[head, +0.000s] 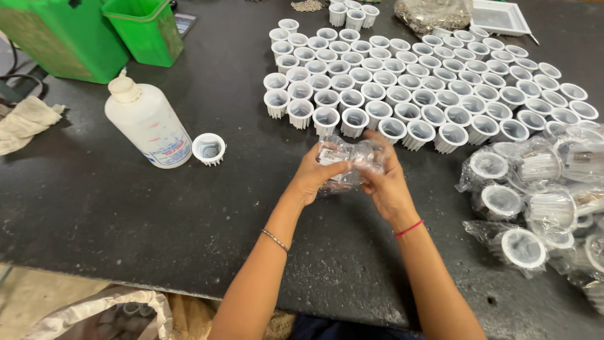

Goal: The person picks up white plastic lamp holders one at a time from the table, wraps each in a sheet of bubble wrap by hand, and places the wrapped holder onto a growing pile of wrapped holders on the right side of the table.

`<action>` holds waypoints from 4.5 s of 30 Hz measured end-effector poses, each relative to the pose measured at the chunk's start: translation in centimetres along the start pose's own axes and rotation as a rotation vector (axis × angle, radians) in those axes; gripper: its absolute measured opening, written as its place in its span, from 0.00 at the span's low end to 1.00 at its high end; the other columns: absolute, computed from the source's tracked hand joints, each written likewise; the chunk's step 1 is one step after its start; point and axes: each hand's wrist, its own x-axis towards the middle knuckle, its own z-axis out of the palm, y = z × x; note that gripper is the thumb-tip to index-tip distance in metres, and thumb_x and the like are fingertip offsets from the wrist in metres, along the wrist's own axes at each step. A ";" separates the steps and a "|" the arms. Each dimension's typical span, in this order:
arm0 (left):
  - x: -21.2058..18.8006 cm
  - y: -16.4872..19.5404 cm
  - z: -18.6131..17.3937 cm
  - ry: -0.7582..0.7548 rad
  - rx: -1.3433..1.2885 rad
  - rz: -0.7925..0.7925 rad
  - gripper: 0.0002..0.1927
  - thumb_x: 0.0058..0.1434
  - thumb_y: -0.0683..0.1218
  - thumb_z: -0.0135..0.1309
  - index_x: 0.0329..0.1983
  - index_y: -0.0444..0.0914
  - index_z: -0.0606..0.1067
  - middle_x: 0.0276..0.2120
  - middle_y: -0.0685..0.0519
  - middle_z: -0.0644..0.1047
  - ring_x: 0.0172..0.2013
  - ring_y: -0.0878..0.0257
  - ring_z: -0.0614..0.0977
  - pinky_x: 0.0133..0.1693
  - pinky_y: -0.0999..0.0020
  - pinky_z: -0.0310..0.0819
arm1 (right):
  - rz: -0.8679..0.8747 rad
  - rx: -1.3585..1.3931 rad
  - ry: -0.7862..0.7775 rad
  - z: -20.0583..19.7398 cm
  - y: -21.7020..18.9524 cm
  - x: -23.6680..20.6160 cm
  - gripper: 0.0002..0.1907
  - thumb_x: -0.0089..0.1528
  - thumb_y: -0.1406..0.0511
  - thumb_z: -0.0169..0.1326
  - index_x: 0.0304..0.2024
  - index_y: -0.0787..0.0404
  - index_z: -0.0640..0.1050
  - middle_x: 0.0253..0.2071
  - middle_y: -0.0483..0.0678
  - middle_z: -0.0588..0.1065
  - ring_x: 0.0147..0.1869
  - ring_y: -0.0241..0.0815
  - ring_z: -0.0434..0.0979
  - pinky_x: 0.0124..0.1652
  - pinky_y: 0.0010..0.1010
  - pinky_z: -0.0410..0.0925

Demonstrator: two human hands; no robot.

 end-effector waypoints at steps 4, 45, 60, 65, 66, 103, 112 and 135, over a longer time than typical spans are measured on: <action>-0.2 -0.1 0.4 -0.006 -0.072 -0.037 0.29 0.51 0.44 0.69 0.55 0.39 0.70 0.46 0.51 0.79 0.45 0.58 0.83 0.42 0.51 0.84 | -0.045 0.139 0.079 -0.8 1.4 0.7 0.10 0.69 0.73 0.54 0.52 0.65 0.72 0.46 0.46 0.76 0.44 0.34 0.75 0.43 0.29 0.73; -3.5 5.0 -3.6 1.046 1.397 0.627 0.25 0.49 0.50 0.69 0.47 0.41 0.73 0.53 0.46 0.73 0.61 0.45 0.69 0.55 0.41 0.62 | -0.114 -0.126 0.156 -0.6 2.8 0.1 0.10 0.69 0.67 0.51 0.52 0.63 0.76 0.43 0.39 0.77 0.45 0.29 0.72 0.46 0.23 0.66; -1.7 0.1 -21.3 1.090 1.477 0.391 0.26 0.54 0.34 0.62 0.57 0.38 0.71 0.57 0.42 0.74 0.58 0.40 0.73 0.52 0.39 0.65 | 0.137 0.587 0.353 -3.9 2.7 1.4 0.16 0.68 0.57 0.49 0.52 0.59 0.73 0.51 0.47 0.77 0.58 0.46 0.77 0.56 0.55 0.72; -1.0 0.8 -18.6 0.833 1.285 0.613 0.21 0.58 0.29 0.59 0.54 0.35 0.74 0.49 0.46 0.80 0.48 0.52 0.83 0.47 0.59 0.75 | 0.023 0.583 0.278 -4.5 1.7 1.4 0.18 0.69 0.61 0.56 0.55 0.65 0.72 0.54 0.51 0.76 0.59 0.48 0.78 0.60 0.54 0.72; -0.7 1.1 -17.1 0.756 1.278 0.642 0.20 0.59 0.29 0.59 0.54 0.34 0.74 0.48 0.46 0.80 0.48 0.52 0.83 0.48 0.59 0.75 | -0.004 0.561 0.286 -4.5 1.4 1.4 0.18 0.68 0.60 0.57 0.56 0.65 0.72 0.54 0.51 0.76 0.58 0.47 0.78 0.60 0.53 0.72; -2.8 -2.2 7.1 -0.327 1.096 0.541 0.23 0.44 0.47 0.69 0.45 0.43 0.80 0.68 0.45 0.67 0.65 0.49 0.72 0.60 0.57 0.68 | -0.236 -1.474 1.281 -50.3 -26.1 -24.6 0.13 0.65 0.61 0.62 0.49 0.60 0.82 0.47 0.55 0.81 0.53 0.51 0.81 0.53 0.40 0.70; -3.0 -2.9 7.3 -0.300 1.127 0.371 0.32 0.45 0.48 0.70 0.57 0.41 0.76 0.57 0.47 0.76 0.57 0.55 0.79 0.56 0.62 0.71 | 0.156 -1.365 0.969 -49.3 -28.1 -27.7 0.26 0.64 0.60 0.56 0.64 0.58 0.72 0.63 0.56 0.73 0.68 0.54 0.70 0.64 0.39 0.62; -3.2 -4.7 5.6 -0.368 0.934 0.367 0.52 0.58 0.40 0.72 0.79 0.33 0.53 0.62 0.46 0.72 0.61 0.60 0.75 0.68 0.63 0.71 | -0.090 -0.304 0.585 -36.9 -21.3 -43.6 0.10 0.77 0.64 0.54 0.51 0.66 0.76 0.49 0.54 0.78 0.49 0.44 0.80 0.47 0.36 0.74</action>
